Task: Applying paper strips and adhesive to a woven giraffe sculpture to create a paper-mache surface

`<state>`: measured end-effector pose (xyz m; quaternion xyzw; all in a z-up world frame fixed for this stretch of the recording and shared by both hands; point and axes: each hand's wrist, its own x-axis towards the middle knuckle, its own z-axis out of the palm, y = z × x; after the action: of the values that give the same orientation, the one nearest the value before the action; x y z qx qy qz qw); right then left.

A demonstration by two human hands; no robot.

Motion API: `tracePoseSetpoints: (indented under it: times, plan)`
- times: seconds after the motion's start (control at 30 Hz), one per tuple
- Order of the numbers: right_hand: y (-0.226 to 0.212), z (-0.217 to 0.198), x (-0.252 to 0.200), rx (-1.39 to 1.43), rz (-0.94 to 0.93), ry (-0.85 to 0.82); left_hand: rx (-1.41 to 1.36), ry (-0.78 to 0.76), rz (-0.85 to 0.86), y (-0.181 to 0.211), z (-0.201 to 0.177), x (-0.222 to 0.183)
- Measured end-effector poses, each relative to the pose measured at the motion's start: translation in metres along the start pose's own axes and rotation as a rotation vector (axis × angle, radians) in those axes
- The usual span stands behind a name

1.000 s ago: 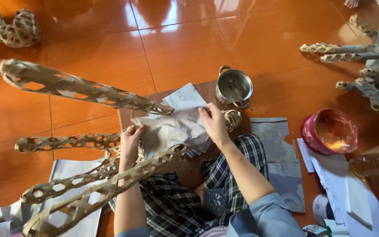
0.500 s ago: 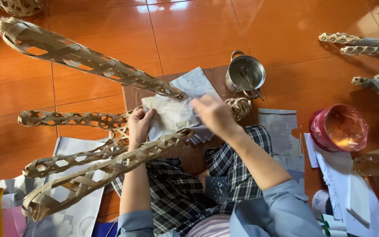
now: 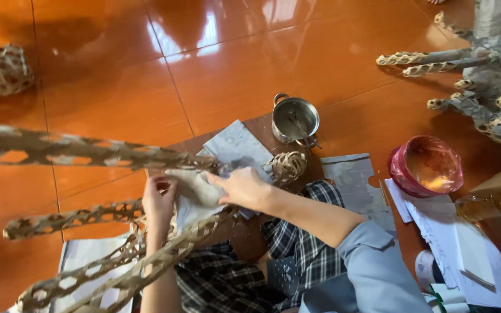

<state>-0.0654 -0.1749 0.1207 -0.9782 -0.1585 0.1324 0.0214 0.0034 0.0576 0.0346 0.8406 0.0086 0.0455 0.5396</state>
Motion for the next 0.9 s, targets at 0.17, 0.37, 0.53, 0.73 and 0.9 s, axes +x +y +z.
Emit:
tracePoseSetpoints:
  times: [0.17,0.37,0.53,0.73,0.9]
  plan:
    - [-0.001,-0.004,0.005,0.021,0.015,-0.005,0.280,-0.324,0.542,0.070,-0.010,0.024]
    - [-0.006,-0.003,0.006,0.071,0.035,-0.037,0.841,-0.493,1.182,0.027,0.023,0.066]
    - [-0.012,0.008,0.016,0.001,0.049,-0.085,0.649,-0.667,0.778,0.064,0.025,0.055]
    - [-0.026,0.005,0.026,-0.078,0.092,-0.199,0.313,-0.804,0.185,0.068,0.038,0.058]
    - [-0.028,0.051,0.051,-0.168,0.136,-0.223,0.272,-0.741,0.135,0.045,0.051,0.052]
